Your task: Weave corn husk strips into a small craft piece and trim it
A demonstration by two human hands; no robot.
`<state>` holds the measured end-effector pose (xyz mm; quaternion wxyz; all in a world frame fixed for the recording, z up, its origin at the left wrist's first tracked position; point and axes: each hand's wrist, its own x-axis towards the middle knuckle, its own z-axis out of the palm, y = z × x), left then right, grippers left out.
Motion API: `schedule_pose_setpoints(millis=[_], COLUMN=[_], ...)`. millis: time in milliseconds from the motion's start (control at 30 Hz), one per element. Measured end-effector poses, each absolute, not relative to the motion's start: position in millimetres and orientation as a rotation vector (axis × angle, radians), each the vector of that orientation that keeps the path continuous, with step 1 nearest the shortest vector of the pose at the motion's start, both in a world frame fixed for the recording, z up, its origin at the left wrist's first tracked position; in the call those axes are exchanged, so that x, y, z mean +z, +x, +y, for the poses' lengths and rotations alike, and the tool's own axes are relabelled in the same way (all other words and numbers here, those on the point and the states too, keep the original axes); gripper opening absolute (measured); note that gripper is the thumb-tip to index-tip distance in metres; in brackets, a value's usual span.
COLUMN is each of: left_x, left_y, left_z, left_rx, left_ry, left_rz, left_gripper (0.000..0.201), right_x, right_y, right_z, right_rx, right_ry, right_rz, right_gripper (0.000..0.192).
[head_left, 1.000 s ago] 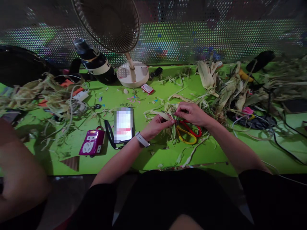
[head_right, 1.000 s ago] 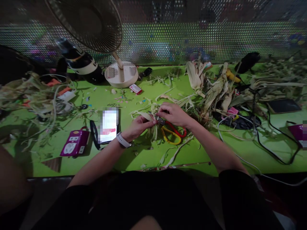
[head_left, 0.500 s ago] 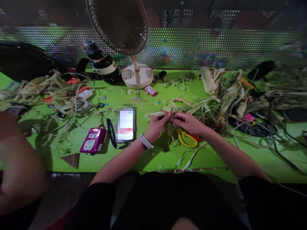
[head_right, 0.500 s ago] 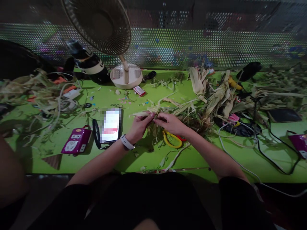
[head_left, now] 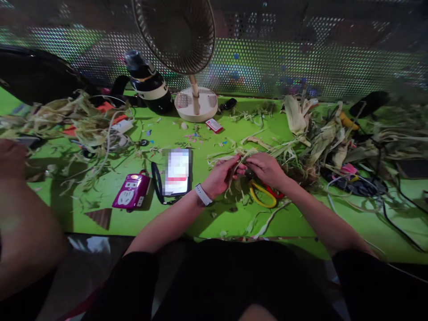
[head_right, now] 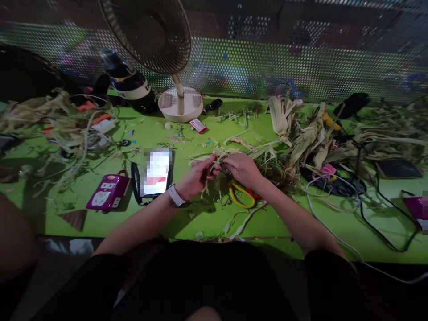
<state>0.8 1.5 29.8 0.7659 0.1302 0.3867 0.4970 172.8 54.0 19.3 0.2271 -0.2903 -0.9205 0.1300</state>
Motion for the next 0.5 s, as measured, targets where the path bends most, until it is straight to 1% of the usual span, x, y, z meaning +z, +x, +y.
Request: schedule_pose_setpoints(millis=[100, 200, 267, 367, 400, 433, 467, 500], left_x=[28, 27, 27, 25, 24, 23, 22, 21], left_y=[-1, -1, -1, -1, -2, -2, -3, -3], left_z=[1, 0, 0, 0, 0, 0, 0, 0], left_rx=[1.056, 1.112, 1.135, 1.114, 1.103, 1.091, 1.081, 1.071], left_ry=[0.409, 0.477, 0.489, 0.509, 0.535, 0.575, 0.628, 0.690], left_rz=[0.845, 0.831, 0.832, 0.856, 0.868, 0.883, 0.902, 0.924], left_gripper=[0.028, 0.031, 0.031, 0.030, 0.029, 0.028, 0.027, 0.026], right_x=[23, 29, 33, 33, 33, 32, 33, 34], right_y=[174, 174, 174, 174, 174, 175, 176, 177], right_z=[55, 51, 50, 52, 53, 55, 57, 58], right_rx=[0.519, 0.716, 0.956, 1.368, 1.449, 1.470, 1.421, 1.300], right_ry=[-0.780, -0.849, -0.934, -1.009, -1.042, -1.098, -1.168, -1.240], right_rz=[-2.466, -2.369, -2.238, -1.908, -1.800, -1.718, -1.665, -1.644], right_gripper=[0.029, 0.019, 0.018, 0.022, 0.026, 0.029, 0.031, 0.031])
